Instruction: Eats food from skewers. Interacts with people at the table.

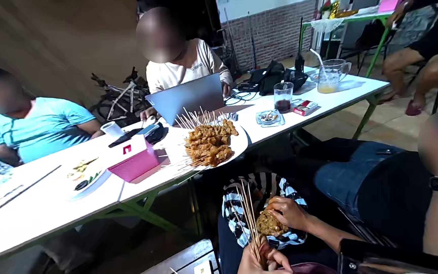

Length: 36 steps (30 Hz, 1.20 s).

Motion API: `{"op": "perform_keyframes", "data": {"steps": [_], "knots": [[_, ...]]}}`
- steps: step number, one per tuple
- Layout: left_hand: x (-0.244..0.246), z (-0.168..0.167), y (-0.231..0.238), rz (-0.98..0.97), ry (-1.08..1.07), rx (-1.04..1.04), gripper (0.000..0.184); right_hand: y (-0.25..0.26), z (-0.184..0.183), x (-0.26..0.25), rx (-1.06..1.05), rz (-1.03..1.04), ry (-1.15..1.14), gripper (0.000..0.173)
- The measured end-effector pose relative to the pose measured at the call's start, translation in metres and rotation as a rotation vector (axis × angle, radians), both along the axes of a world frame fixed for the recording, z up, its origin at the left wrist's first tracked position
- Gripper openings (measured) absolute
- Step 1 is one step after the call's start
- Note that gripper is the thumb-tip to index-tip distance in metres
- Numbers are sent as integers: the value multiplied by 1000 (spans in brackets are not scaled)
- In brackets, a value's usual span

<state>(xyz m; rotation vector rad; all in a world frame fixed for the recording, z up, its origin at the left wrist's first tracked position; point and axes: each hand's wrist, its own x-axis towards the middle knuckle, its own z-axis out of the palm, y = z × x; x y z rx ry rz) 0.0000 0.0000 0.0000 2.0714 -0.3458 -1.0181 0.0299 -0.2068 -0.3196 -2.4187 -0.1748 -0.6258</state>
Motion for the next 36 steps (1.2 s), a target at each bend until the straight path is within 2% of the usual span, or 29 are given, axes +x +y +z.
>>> {"op": "perform_keyframes", "data": {"steps": [4,6,8,9,10,11,12,13,14,20,30,36], "knots": [[-5,12,-21,237,-19,22,20,3,-2,-7,9,-42,4,18],[-1,-6,-22,362,-1,-62,31,8,-3,-7,19,-78,-15,18],[8,-21,-19,464,105,-121,39,14,-6,-8,36,-113,-41,18],[16,-40,-15,480,177,-169,38,16,-8,-10,41,-129,-41,18],[28,-83,-2,447,200,-317,37,18,-10,-11,44,-145,-41,18],[46,-154,14,356,169,-652,37,20,-11,-10,48,-154,-38,17],[61,-208,21,309,237,-907,38,20,-10,-10,52,-157,-26,17],[71,-236,23,281,288,-1032,39,20,-11,-11,57,-158,-21,17],[75,-244,24,276,302,-1070,41,20,-11,-11,59,-162,-19,17],[86,-229,25,247,209,-1111,38,20,-13,-10,43,-184,-30,19],[83,-229,22,209,230,-1106,38,21,-16,-9,61,-189,-17,19],[93,-231,17,191,174,-972,34,14,-3,-11,77,-187,15,17]]}}
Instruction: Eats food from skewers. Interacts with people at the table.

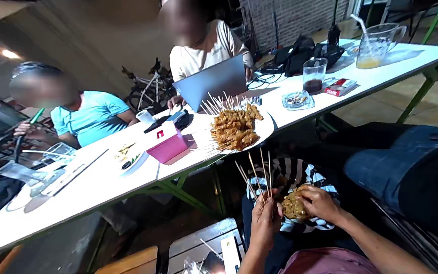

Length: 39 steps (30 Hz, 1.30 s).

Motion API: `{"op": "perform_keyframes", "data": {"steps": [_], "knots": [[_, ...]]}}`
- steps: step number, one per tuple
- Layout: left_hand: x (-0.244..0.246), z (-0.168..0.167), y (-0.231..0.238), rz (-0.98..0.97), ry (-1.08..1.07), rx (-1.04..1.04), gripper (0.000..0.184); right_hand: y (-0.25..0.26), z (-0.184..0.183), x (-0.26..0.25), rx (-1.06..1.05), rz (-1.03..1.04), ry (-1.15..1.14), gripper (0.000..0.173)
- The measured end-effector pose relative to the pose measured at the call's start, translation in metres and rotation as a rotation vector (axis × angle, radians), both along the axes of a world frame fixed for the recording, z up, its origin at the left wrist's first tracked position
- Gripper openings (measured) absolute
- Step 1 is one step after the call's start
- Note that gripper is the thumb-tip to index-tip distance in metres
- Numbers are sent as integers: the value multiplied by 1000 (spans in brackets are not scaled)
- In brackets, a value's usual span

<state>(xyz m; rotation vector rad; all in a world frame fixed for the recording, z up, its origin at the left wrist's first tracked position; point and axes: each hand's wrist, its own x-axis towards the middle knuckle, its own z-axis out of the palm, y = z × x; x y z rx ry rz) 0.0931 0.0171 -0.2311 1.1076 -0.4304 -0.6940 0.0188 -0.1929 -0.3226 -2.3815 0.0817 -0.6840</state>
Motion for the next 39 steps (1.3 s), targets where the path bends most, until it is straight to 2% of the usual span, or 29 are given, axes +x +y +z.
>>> {"op": "perform_keyframes", "data": {"steps": [5,11,26,31,35,39], "knots": [[11,-16,9,64,-4,119,20,-25,9,-2,-55,-34,-28,19],[20,-17,16,109,-41,170,17,-30,12,7,-60,-30,-32,22],[17,-19,12,82,-75,147,16,-24,3,4,-80,-14,-44,21],[27,-13,3,32,-151,180,16,-27,8,7,-79,27,-16,22],[41,-14,5,17,-238,246,17,-34,27,10,-61,103,99,21],[35,-32,16,40,-235,257,16,-48,39,11,-31,222,313,18]]}}
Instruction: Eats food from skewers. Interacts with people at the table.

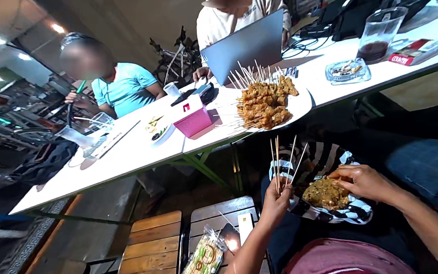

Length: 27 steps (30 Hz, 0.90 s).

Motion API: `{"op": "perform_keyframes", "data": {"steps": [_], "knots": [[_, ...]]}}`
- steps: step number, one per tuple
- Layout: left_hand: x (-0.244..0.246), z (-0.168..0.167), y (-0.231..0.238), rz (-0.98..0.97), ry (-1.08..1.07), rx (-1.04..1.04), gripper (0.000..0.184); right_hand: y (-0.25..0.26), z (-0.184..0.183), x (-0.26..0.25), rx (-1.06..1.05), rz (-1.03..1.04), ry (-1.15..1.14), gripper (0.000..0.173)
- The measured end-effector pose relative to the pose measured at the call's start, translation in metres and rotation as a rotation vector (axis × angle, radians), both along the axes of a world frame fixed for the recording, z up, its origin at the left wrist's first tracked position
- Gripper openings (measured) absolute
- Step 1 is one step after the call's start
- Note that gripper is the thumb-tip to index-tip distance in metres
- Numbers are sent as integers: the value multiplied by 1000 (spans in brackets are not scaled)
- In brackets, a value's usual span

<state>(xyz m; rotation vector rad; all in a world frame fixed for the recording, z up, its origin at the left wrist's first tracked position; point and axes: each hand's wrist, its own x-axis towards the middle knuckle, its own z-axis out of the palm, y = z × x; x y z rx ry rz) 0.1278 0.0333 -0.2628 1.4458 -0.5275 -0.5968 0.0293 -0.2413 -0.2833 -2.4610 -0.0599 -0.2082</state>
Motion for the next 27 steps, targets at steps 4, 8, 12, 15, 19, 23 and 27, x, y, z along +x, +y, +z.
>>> {"op": "perform_keyframes", "data": {"steps": [4,8,12,15,19,23,27], "knots": [[-12,-13,16,32,82,44,12,9,-3,-4,13,121,84,16],[-16,-14,15,42,116,62,14,22,-1,3,-42,146,91,16],[-15,-6,23,42,113,31,11,62,-5,22,-154,295,301,20],[-17,-4,23,24,95,-11,9,66,1,30,-178,317,396,20],[-22,-4,40,-9,94,-11,11,37,1,21,292,189,204,20],[-28,-1,52,-46,71,52,10,31,15,3,837,-18,194,18],[-44,-9,54,-94,46,60,9,31,17,-7,1057,-115,139,18]]}}
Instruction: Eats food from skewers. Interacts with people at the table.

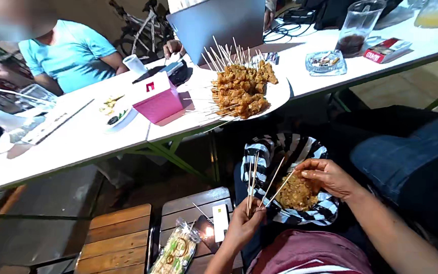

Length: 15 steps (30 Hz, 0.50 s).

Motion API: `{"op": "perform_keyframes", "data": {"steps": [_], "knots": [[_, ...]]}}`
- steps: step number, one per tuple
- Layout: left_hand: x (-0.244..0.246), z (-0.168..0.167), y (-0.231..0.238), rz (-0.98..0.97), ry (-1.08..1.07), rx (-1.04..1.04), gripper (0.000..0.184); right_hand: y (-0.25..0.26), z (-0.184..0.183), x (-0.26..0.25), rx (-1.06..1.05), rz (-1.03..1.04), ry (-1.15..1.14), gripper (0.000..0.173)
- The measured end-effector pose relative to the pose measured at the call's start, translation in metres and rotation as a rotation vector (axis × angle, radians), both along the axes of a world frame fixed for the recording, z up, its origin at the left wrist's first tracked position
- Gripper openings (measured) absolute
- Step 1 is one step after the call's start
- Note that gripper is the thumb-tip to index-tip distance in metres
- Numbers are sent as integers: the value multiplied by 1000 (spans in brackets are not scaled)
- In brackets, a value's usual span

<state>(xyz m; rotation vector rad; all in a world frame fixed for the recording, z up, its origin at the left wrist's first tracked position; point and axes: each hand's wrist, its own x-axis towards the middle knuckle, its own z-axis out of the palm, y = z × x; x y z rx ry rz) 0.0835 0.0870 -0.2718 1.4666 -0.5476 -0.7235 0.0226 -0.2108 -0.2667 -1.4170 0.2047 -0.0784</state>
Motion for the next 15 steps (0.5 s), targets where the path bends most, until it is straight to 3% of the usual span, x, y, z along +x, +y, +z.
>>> {"op": "perform_keyframes", "data": {"steps": [6,15], "knots": [[-5,-9,-3,62,-63,46,8,12,8,3,58,-139,10,15],[0,-13,-4,66,-179,71,4,2,6,3,-64,-50,-86,12]]}}
